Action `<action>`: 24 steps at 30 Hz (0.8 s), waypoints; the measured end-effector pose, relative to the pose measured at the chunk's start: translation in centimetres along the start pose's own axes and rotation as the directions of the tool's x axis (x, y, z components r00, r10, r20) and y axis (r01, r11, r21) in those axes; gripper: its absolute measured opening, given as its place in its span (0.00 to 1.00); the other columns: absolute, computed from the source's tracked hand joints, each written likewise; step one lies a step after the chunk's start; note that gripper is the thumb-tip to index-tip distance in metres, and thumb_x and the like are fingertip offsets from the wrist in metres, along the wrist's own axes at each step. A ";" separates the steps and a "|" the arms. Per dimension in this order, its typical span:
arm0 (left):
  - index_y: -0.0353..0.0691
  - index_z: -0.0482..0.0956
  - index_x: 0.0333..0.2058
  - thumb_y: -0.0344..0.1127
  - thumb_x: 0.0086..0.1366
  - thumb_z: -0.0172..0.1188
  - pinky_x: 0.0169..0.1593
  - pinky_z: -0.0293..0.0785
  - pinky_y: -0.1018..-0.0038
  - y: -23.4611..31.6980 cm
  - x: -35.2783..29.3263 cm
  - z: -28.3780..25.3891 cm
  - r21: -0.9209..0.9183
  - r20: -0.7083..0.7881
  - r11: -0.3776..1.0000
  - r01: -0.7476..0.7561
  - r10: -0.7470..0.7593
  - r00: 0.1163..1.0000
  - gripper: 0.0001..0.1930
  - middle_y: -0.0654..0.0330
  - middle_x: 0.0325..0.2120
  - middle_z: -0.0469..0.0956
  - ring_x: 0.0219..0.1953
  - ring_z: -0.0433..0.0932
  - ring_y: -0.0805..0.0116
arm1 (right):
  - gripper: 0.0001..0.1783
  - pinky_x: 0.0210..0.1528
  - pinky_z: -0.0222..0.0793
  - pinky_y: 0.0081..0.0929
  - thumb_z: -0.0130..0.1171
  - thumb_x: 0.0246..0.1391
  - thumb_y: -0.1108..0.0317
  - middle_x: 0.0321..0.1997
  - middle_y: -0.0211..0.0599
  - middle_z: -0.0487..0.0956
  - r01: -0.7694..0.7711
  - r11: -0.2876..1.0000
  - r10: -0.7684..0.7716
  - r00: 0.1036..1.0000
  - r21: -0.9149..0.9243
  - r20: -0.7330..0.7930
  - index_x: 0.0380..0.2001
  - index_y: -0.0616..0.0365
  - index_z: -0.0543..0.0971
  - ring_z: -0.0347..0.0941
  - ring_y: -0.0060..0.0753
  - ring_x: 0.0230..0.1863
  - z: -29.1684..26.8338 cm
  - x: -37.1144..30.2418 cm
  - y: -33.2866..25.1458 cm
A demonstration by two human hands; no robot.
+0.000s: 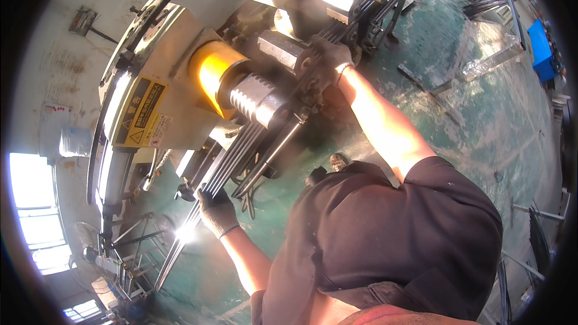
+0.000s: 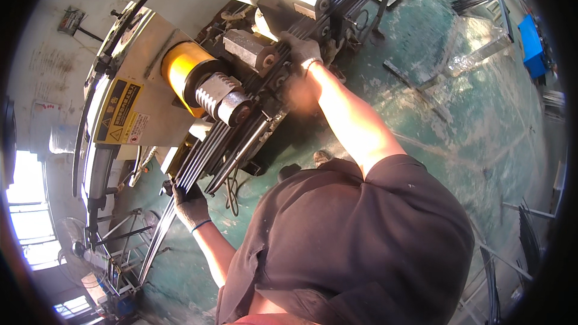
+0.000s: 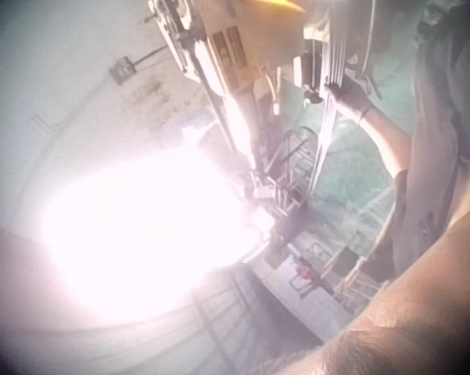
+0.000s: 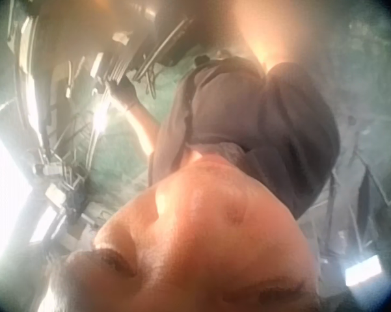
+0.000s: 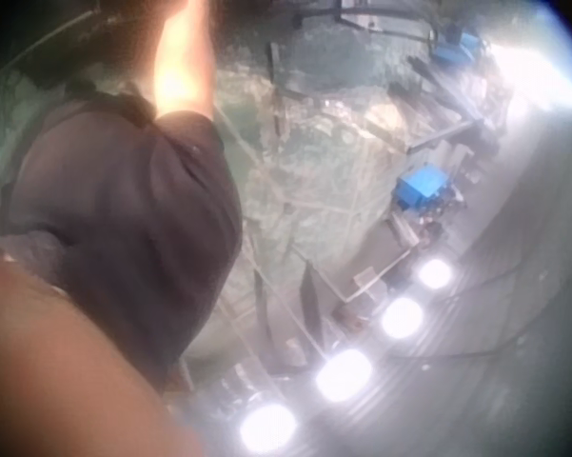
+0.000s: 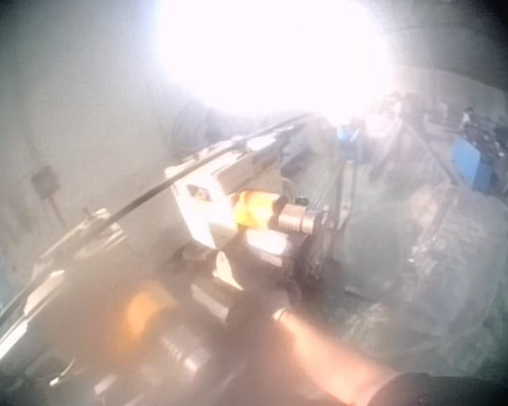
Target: The person operates a metal rod bending machine, feeding rods into the device and removing bent pieces. They then measure the bent rods on a wooden table using a tape measure and ruler, and stack the finished pieces.
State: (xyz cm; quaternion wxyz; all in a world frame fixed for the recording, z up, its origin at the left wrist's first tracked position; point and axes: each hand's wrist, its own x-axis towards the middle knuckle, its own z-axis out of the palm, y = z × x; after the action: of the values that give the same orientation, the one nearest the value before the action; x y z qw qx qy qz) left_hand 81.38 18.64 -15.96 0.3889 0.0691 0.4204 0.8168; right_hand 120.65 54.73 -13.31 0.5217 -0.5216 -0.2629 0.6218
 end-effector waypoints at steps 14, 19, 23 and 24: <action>0.32 0.82 0.52 0.39 0.81 0.59 0.67 0.78 0.59 2.4 -0.2 -1.3 -0.160 -0.136 0.986 -0.037 0.015 0.991 0.15 0.51 0.50 0.86 0.56 0.83 0.57 | 0.23 0.30 0.77 0.34 0.59 0.72 0.48 0.29 0.41 0.87 0.281 0.905 -0.273 0.959 -0.320 0.069 0.31 0.56 0.85 0.84 0.39 0.29 -2.0 3.8 3.9; 0.30 0.80 0.55 0.41 0.80 0.61 0.68 0.78 0.57 -1.9 -1.1 2.8 -0.159 -0.140 0.986 -0.041 0.018 0.990 0.18 0.50 0.51 0.84 0.57 0.82 0.54 | 0.16 0.37 0.78 0.37 0.52 0.68 0.64 0.32 0.40 0.86 0.425 0.801 -0.342 0.903 -0.421 0.259 0.28 0.53 0.86 0.83 0.38 0.34 -1.0 1.4 4.5; 0.33 0.78 0.60 0.40 0.80 0.63 0.72 0.72 0.55 -1.9 -1.1 2.5 -0.211 -0.182 0.978 -0.002 -0.037 0.983 0.19 0.51 0.57 0.83 0.62 0.79 0.54 | 0.12 0.40 0.78 0.29 0.53 0.64 0.71 0.34 0.32 0.87 0.498 0.574 -0.333 0.867 -0.650 0.371 0.34 0.53 0.86 0.84 0.30 0.37 -0.4 0.2 3.1; 0.33 0.78 0.61 0.41 0.80 0.62 0.72 0.71 0.54 -1.5 -1.8 3.2 -0.206 -0.159 0.979 0.002 -0.036 0.987 0.20 0.51 0.58 0.82 0.63 0.79 0.54 | 0.11 0.42 0.77 0.24 0.55 0.64 0.71 0.36 0.28 0.90 0.590 0.210 -0.433 0.771 -0.780 0.466 0.36 0.52 0.87 0.84 0.24 0.37 -1.1 0.8 3.5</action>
State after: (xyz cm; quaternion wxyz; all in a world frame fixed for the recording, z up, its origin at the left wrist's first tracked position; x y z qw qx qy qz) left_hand 84.90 19.94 -14.65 0.3662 -0.0419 0.3650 0.8549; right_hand 120.41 54.12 -17.01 0.3113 -0.5506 -0.7464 0.2069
